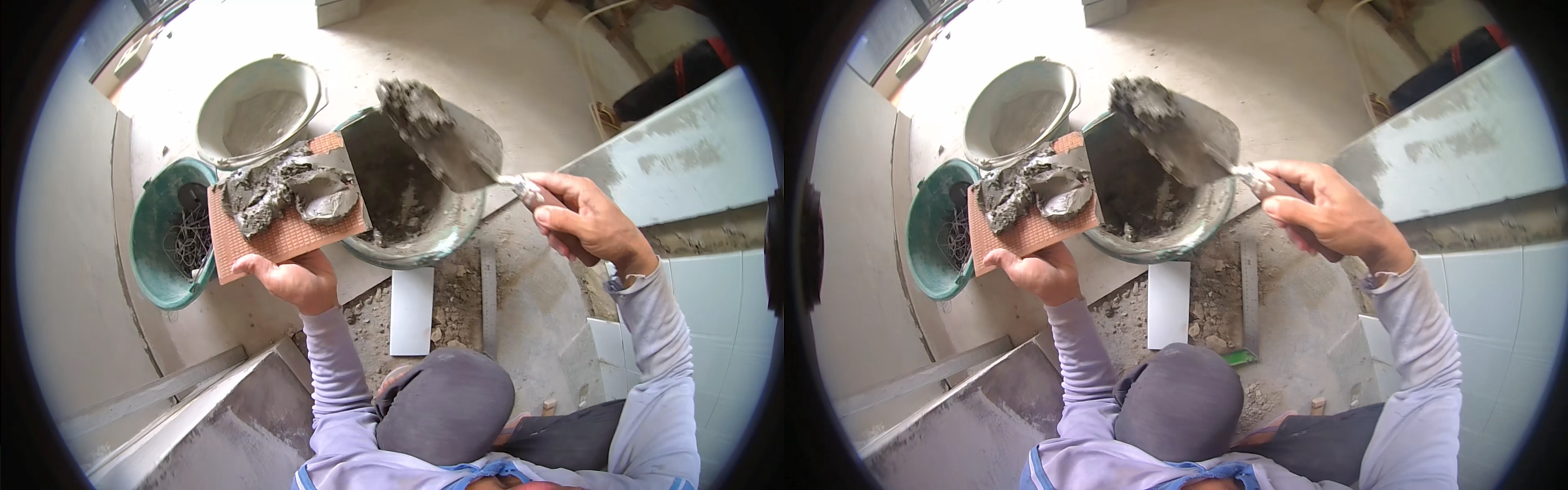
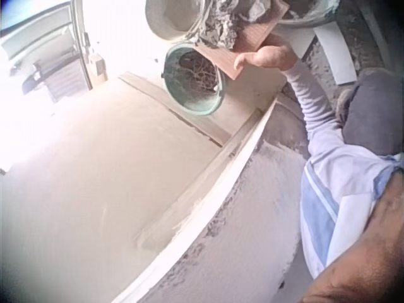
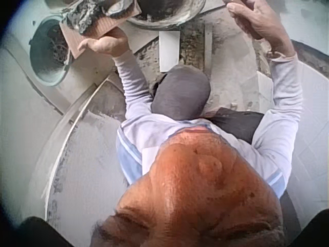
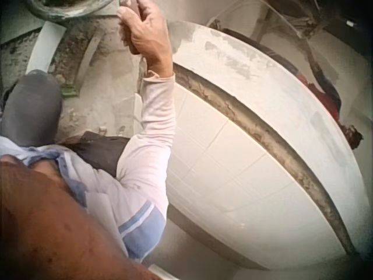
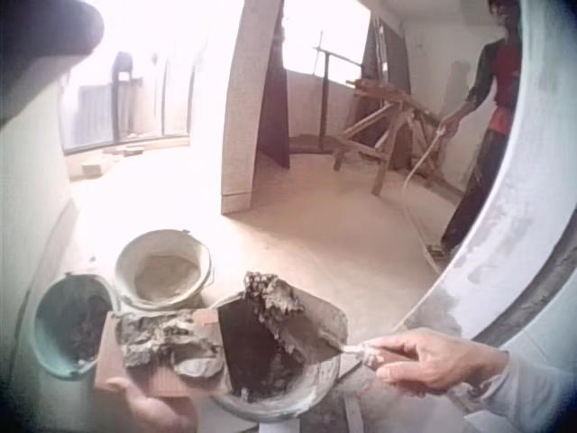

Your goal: The person applies cement to a tile using a trowel, places the tile on the wall, and taps it into place with a hammer. The person repeats this process for multiple tiles.

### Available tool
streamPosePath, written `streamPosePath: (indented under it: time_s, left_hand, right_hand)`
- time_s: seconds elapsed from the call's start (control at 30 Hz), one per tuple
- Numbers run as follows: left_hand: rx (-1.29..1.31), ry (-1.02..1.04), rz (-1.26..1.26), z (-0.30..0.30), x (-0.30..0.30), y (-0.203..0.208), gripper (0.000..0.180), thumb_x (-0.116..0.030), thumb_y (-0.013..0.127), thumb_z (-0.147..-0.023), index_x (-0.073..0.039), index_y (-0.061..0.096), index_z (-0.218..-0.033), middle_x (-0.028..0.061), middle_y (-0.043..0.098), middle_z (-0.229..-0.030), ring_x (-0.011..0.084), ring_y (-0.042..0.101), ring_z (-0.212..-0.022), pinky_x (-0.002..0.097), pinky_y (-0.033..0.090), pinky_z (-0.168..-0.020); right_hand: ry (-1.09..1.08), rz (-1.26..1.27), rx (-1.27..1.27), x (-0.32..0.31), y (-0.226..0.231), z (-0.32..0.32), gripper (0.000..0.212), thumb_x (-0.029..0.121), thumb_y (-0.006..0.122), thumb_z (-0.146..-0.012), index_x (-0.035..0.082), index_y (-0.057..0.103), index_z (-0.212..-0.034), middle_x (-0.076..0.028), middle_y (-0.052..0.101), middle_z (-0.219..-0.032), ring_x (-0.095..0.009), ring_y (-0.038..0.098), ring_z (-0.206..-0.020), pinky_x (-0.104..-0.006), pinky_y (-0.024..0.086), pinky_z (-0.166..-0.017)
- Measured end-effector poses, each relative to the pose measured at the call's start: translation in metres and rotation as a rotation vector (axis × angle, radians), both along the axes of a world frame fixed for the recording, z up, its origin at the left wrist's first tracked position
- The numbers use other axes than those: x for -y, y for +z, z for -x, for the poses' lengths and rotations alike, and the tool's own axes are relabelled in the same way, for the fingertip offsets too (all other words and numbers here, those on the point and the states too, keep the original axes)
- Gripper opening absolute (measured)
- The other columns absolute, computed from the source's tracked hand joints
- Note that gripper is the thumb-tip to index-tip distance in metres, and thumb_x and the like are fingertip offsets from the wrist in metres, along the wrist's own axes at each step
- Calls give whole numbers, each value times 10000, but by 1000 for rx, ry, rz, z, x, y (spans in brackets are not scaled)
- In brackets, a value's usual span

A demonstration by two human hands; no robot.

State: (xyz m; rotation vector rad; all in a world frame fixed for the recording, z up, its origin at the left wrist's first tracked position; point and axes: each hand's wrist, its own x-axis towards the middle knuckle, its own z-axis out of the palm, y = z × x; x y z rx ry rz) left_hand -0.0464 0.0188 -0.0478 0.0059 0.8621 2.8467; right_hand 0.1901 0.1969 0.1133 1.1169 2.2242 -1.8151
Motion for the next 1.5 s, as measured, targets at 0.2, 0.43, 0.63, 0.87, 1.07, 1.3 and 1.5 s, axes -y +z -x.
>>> streamPosePath:
  time_s: [0.2, 0.43, 0.63, 0.87, 1.07, 1.3, 1.5]
  left_hand:
    - [-14, -98, -55, -26, 6, 15, 714, -595, 251, -942, -56, 260, -1412, 120, 401, -1386, 276, 437, -1238, 442, 334, -1083]
    - [-55, 19, -48, 5, -14, 20, 785, -649, 219, -913, -30, 327, -1383, 143, 440, -1364, 289, 451, -1238, 460, 329, -1087]
    - [-37, 54, -92, 26, -31, -2, 774, -660, 203, -911, -57, 359, -1371, 126, 459, -1351, 280, 474, -1217, 445, 348, -1077]
    - [29, 29, -48, 14, -54, -27, 769, -670, 246, -904, -86, 295, -1402, 80, 418, -1379, 229, 460, -1222, 398, 358, -1073]
    - [36, 95, 38, 25, -51, -31, 780, -663, 220, -910, -55, 341, -1381, 118, 434, -1369, 276, 463, -1223, 445, 343, -1076]
    - [1, 112, 50, 22, -52, -33, 758, -643, 237, -922, -61, 263, -1407, 113, 386, -1394, 258, 442, -1234, 422, 354, -1073]
    - [44, 192, 90, 19, -57, -32, 741, -615, 226, -938, -24, 329, -1373, 126, 435, -1360, 268, 471, -1212, 435, 360, -1069]
  right_hand:
    - [236, -1042, -167, 4, -47, -18, 379, 106, 501, -902, 19, 498, -1271, -69, 577, -756, -87, 537, -581, -202, 421, -429]
    - [469, -1673, 432, 14, -73, 8, 354, 45, 411, -946, 52, 495, -1290, -30, 505, -724, -56, 472, -540, -185, 433, -393]
    - [684, -1527, 444, -4, -72, 70, 191, 74, 483, -882, 22, 594, -1029, -73, 583, -740, -159, 598, -608, -282, 499, -473]
    - [951, -1580, 397, -12, -109, 132, 100, 105, 601, -769, 21, 655, -767, -93, 653, -781, -196, 672, -701, -309, 554, -588]
    - [1207, -1309, 170, -10, -80, 148, 75, 51, 636, -683, -19, 662, -690, -153, 658, -699, -249, 675, -678, -343, 558, -600]
    - [1417, -1119, 308, -6, -52, 173, 59, -22, 623, -579, -17, 645, -634, -179, 636, -656, -289, 657, -648, -363, 534, -569]
    - [1363, -801, 476, -30, -60, 166, 62, -38, 564, -607, -23, 520, -568, -174, 522, -550, -325, 546, -541, -438, 409, -519]
